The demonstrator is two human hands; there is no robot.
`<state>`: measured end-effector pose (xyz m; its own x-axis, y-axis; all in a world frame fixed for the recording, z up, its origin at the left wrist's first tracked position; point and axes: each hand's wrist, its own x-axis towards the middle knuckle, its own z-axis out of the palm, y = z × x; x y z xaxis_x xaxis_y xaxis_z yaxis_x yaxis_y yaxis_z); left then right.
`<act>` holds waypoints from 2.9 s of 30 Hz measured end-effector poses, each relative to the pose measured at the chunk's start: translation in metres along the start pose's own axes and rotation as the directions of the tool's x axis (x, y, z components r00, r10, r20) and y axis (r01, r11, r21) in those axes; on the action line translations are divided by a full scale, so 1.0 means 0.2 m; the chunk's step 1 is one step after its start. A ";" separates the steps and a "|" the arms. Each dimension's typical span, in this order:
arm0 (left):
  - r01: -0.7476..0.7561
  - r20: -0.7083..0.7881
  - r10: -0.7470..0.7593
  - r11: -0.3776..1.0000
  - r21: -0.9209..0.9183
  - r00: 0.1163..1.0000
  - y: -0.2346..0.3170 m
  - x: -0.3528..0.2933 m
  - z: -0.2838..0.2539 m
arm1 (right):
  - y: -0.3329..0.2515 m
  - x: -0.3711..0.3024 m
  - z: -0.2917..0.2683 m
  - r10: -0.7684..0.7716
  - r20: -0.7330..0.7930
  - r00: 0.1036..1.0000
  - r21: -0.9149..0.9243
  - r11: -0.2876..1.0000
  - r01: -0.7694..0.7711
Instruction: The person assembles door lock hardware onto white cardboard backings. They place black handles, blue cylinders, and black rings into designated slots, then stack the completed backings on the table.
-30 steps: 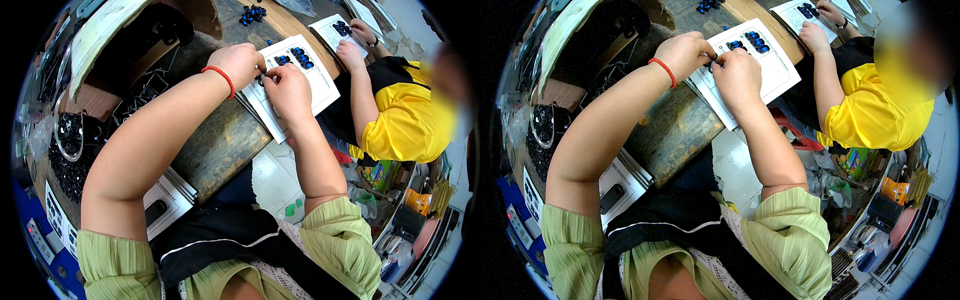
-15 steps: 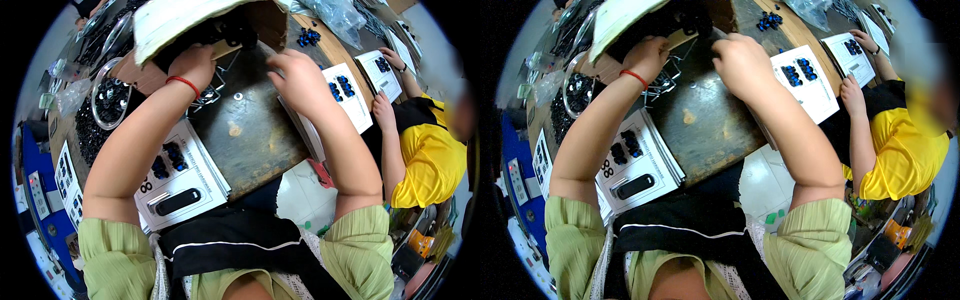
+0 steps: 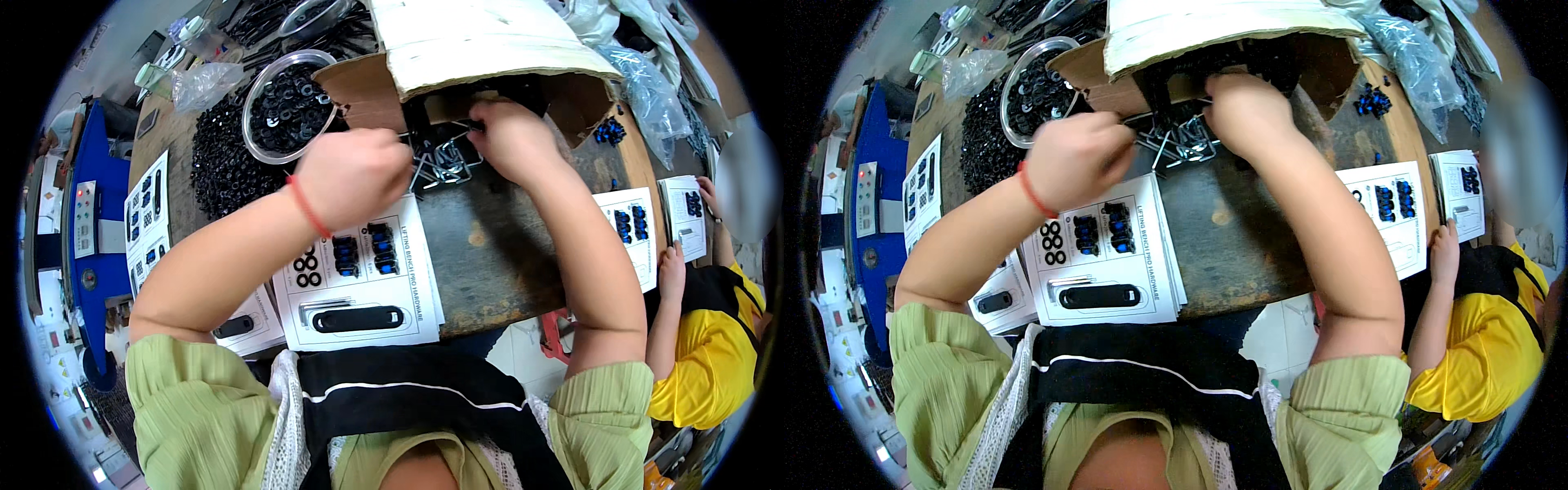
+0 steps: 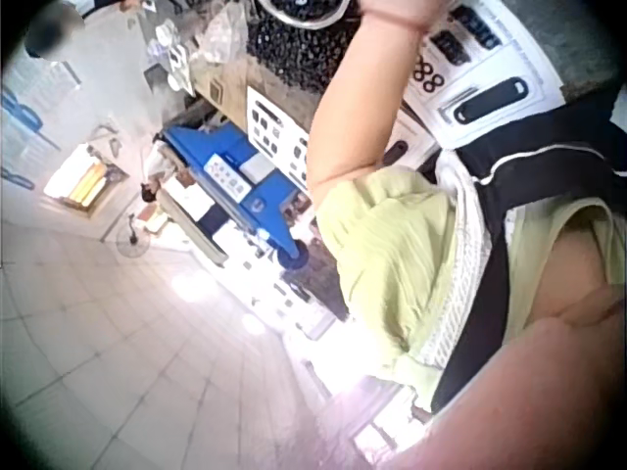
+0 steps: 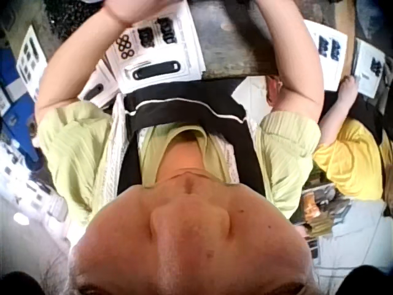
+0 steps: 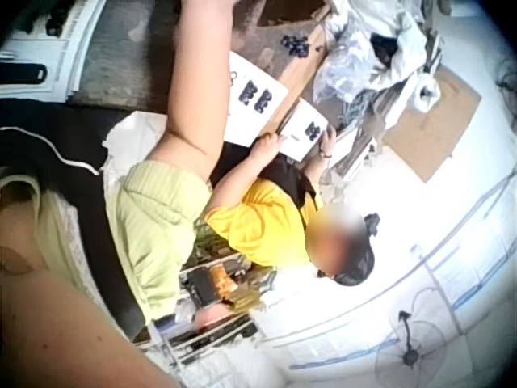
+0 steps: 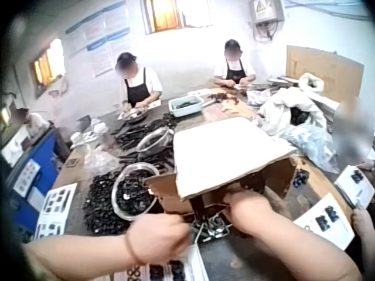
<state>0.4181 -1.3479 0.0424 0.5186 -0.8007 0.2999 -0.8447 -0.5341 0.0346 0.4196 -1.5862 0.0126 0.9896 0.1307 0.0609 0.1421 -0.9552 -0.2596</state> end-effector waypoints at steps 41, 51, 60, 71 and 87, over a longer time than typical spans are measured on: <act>0.720 0.456 -0.570 0.421 -0.552 0.683 -0.20 -0.24 -0.04 | -0.15 -0.76 0.03 0.156 -0.158 0.975 0.649 0.760 -0.016; 0.617 0.609 -0.098 0.113 -0.779 0.787 0.51 0.23 -0.01 | -0.14 -0.88 -0.05 0.451 -0.204 0.869 0.967 0.233 0.106; 0.509 0.551 0.049 0.319 -0.799 0.833 0.78 0.52 0.35 | 0.38 -1.15 -0.10 0.665 -0.080 0.743 0.909 0.354 -0.219; 0.319 0.546 -0.075 0.873 -0.368 0.835 1.07 0.79 0.52 | 0.63 -1.07 -0.02 0.579 -0.238 0.780 0.279 0.810 -0.516; 0.328 0.421 -0.109 0.805 -0.494 0.900 0.70 0.55 0.32 | 0.38 -1.22 0.10 0.438 -0.370 0.819 -0.034 0.875 -0.483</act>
<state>0.3655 -1.5282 0.0185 0.6147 -0.7770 -0.1353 -0.5754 -0.5592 0.5969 0.1890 -1.6846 -0.0417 0.8642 -0.4096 0.2923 -0.3547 -0.9079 -0.2234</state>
